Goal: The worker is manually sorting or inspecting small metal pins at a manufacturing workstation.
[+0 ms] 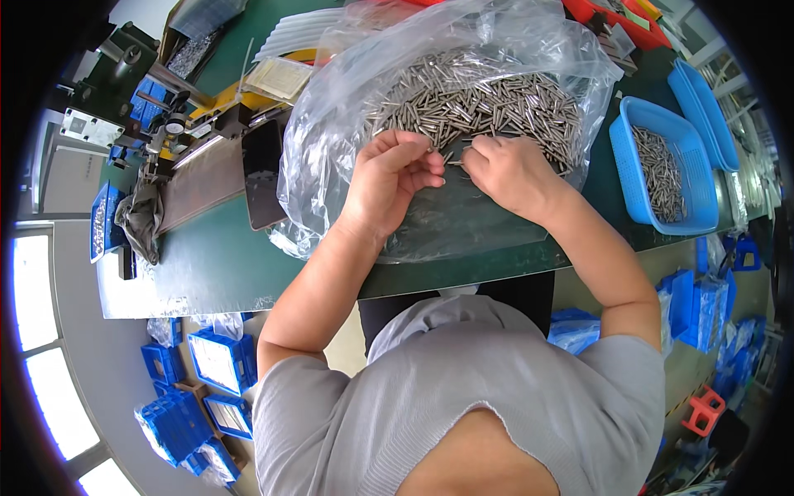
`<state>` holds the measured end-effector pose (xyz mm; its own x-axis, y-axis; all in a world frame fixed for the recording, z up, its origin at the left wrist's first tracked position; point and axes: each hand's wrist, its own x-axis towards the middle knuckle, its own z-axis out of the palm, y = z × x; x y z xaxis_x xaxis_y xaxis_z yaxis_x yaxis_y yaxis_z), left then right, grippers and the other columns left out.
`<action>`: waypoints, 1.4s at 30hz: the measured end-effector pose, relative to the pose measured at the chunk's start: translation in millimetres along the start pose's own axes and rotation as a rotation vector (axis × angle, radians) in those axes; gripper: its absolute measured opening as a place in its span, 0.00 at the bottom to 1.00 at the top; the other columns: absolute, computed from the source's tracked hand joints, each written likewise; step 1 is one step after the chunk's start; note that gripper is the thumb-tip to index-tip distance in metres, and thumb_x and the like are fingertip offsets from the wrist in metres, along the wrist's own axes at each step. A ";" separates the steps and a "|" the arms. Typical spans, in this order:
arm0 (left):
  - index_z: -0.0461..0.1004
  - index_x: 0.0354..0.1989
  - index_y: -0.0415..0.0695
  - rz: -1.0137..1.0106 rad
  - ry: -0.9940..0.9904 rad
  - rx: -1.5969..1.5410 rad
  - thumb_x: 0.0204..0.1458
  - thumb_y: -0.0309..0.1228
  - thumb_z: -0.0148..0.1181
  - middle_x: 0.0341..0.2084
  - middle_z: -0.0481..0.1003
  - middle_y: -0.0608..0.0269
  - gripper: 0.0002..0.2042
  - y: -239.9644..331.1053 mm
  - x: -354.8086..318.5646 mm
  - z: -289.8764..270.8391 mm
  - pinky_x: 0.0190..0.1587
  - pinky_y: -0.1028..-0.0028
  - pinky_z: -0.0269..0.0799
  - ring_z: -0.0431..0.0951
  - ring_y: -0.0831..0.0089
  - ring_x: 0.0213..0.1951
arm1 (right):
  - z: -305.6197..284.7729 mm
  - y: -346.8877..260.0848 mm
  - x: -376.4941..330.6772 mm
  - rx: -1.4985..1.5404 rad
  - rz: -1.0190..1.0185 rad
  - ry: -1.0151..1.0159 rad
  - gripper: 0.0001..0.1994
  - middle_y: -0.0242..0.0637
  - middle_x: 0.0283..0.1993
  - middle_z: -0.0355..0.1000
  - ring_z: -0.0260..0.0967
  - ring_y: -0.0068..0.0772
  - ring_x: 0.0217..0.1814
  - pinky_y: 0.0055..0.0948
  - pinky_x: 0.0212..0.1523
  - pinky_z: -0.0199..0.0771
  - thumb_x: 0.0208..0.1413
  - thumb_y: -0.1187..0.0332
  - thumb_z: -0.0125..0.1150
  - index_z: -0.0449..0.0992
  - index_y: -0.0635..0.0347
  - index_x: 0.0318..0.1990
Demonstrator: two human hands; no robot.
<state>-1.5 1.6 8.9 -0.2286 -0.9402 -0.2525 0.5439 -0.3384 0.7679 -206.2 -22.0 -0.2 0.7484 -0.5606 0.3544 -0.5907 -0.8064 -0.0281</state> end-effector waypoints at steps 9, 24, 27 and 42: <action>0.69 0.33 0.36 -0.054 -0.076 0.068 0.55 0.26 0.49 0.25 0.73 0.56 0.06 -2.9 1.0 2.1 0.31 0.73 0.74 0.75 0.70 0.27 | -22.3 4.4 7.4 0.874 0.341 0.027 0.05 0.34 0.26 0.69 0.64 0.21 0.26 0.23 0.29 0.64 0.54 0.71 0.54 0.72 0.65 0.32; 0.68 0.32 0.37 -0.086 -0.154 0.134 0.54 0.25 0.52 0.24 0.74 0.56 0.04 -6.3 0.9 4.6 0.29 0.74 0.75 0.76 0.71 0.25 | -21.8 6.5 7.8 1.029 0.410 -0.113 0.09 0.33 0.23 0.70 0.62 0.18 0.24 0.22 0.27 0.63 0.54 0.67 0.54 0.72 0.65 0.29; 0.68 0.32 0.36 -0.106 -0.194 0.068 0.53 0.24 0.53 0.25 0.74 0.55 0.03 -7.5 2.1 0.9 0.30 0.72 0.76 0.77 0.69 0.27 | -18.7 5.4 8.1 1.081 0.438 -0.041 0.12 0.32 0.21 0.70 0.61 0.17 0.22 0.22 0.25 0.61 0.56 0.64 0.54 0.72 0.64 0.28; 0.69 0.31 0.37 -0.069 -0.208 -0.009 0.55 0.25 0.50 0.26 0.74 0.53 0.04 -9.3 2.9 2.9 0.34 0.71 0.76 0.77 0.67 0.29 | -20.2 -7.6 14.0 0.886 0.336 0.028 0.11 0.37 0.21 0.68 0.64 0.26 0.22 0.27 0.24 0.63 0.56 0.65 0.54 0.72 0.63 0.27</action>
<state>-9.6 2.2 2.7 -0.4265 -0.8871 -0.1766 0.5281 -0.4027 0.7476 -197.3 -19.9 23.9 0.5664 -0.7939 0.2210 -0.3213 -0.4597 -0.8279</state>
